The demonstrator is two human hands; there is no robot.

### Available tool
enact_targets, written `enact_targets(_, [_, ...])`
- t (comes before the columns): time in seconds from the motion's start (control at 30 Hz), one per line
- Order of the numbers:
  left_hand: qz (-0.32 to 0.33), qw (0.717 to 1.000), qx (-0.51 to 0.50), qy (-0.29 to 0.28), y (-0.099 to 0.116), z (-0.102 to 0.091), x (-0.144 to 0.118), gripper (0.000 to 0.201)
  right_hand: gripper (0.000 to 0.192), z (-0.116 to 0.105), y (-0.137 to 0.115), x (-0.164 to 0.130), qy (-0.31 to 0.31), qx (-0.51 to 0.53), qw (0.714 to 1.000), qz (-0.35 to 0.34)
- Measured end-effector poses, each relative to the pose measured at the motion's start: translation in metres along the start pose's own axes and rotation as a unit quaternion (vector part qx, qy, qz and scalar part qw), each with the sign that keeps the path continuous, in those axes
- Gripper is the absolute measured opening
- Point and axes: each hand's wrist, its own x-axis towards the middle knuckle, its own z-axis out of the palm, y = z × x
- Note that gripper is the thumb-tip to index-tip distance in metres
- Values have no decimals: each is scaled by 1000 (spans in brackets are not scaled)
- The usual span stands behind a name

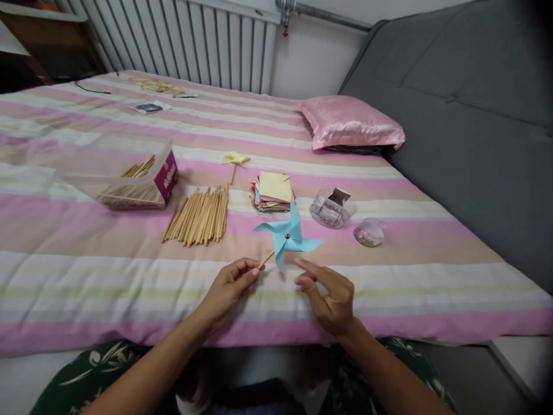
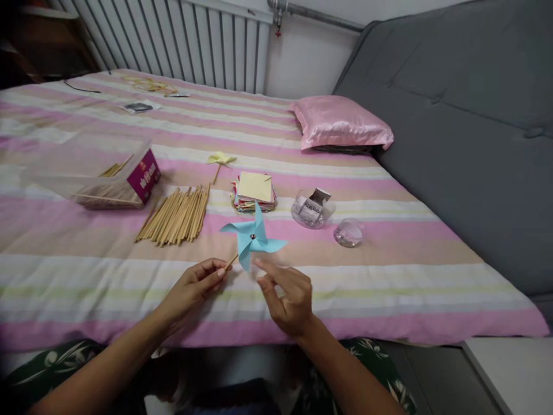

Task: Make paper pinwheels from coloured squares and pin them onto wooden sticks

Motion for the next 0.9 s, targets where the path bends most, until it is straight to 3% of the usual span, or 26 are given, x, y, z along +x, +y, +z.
enact_targets(0.1, [-1, 1000, 9, 1, 1, 1, 0, 19, 47, -5, 3, 0, 74, -32, 993, 81])
enact_targets(0.2, [-2, 1000, 17, -1, 3, 2, -1, 19, 51, -9, 6, 4, 35, -58, 988, 142])
enact_targets(0.37, [2, 1000, 13, -1, 3, 2, -1, 19, 40, -6, 5, 2, -34, -94, 986, 136])
enact_targets(0.6, [9, 1000, 2, 4, 1, 2, 0, 18, 41, 3, -3, -3, -115, -91, 987, 69])
enact_targets(0.77, [15, 996, -83, 38, 0, -2, 1, 18, 39, 5, 1, -5, -90, -50, 986, 133])
enact_targets(0.9, [89, 979, -146, 108, 15, -23, 5, 22, 36, 11, 4, -8, -115, -52, 975, 181])
